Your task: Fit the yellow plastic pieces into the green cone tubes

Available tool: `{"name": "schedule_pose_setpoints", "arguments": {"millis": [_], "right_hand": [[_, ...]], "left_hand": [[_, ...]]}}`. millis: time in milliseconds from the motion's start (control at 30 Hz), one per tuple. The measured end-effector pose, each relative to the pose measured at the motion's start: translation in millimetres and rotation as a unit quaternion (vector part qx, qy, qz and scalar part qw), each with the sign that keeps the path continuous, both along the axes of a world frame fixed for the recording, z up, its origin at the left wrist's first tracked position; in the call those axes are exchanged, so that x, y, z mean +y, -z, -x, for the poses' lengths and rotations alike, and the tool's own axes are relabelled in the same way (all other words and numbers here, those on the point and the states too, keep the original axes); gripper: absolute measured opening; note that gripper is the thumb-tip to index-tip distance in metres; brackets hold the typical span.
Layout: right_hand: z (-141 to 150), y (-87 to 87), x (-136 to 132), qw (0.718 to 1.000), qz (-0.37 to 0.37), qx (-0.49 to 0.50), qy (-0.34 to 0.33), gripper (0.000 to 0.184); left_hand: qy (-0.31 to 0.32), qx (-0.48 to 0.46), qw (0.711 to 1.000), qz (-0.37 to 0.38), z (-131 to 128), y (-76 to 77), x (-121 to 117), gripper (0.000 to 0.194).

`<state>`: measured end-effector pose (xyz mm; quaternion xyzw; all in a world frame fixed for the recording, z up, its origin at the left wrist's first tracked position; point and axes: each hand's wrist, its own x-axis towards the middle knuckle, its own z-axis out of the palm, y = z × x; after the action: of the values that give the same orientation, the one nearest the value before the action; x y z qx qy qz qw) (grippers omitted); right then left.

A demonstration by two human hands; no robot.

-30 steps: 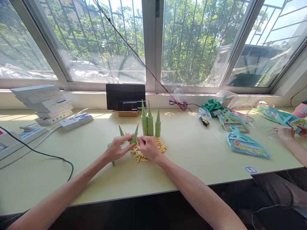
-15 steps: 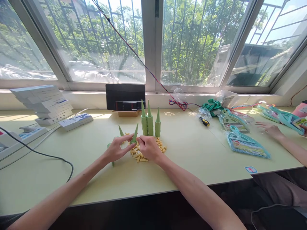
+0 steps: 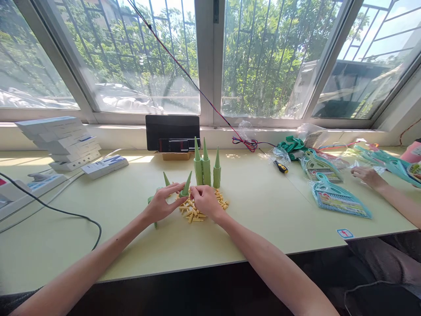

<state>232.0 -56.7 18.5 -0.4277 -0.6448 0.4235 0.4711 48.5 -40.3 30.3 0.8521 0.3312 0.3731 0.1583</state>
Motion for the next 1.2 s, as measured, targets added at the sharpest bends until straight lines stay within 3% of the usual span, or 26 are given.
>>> {"name": "schedule_pose_setpoints", "arguments": {"millis": [200,667,1033,1200], "right_hand": [[0.7,-1.2,-2.8,0.994,-0.086,-0.060,0.027,0.042],[0.8,0.5,-3.1,0.989,-0.118,-0.088,0.025,0.042],[-4.1,4.6,0.1,0.960,-0.226,-0.163,0.011,0.037],[-2.8,3.3,-1.2,0.967,-0.207,-0.151,0.015,0.037]], "left_hand": [[0.020,0.000,1.000,0.000,0.5,0.4,1.4,0.032],[-0.004,0.009,1.000,0.007,1.6,-0.1,2.8,0.033],[-0.011,-0.014,0.998,0.054,1.1,-5.4,-0.1,0.040],[-0.006,-0.017,0.998,0.055,2.6,-3.9,0.6,0.036]]}}
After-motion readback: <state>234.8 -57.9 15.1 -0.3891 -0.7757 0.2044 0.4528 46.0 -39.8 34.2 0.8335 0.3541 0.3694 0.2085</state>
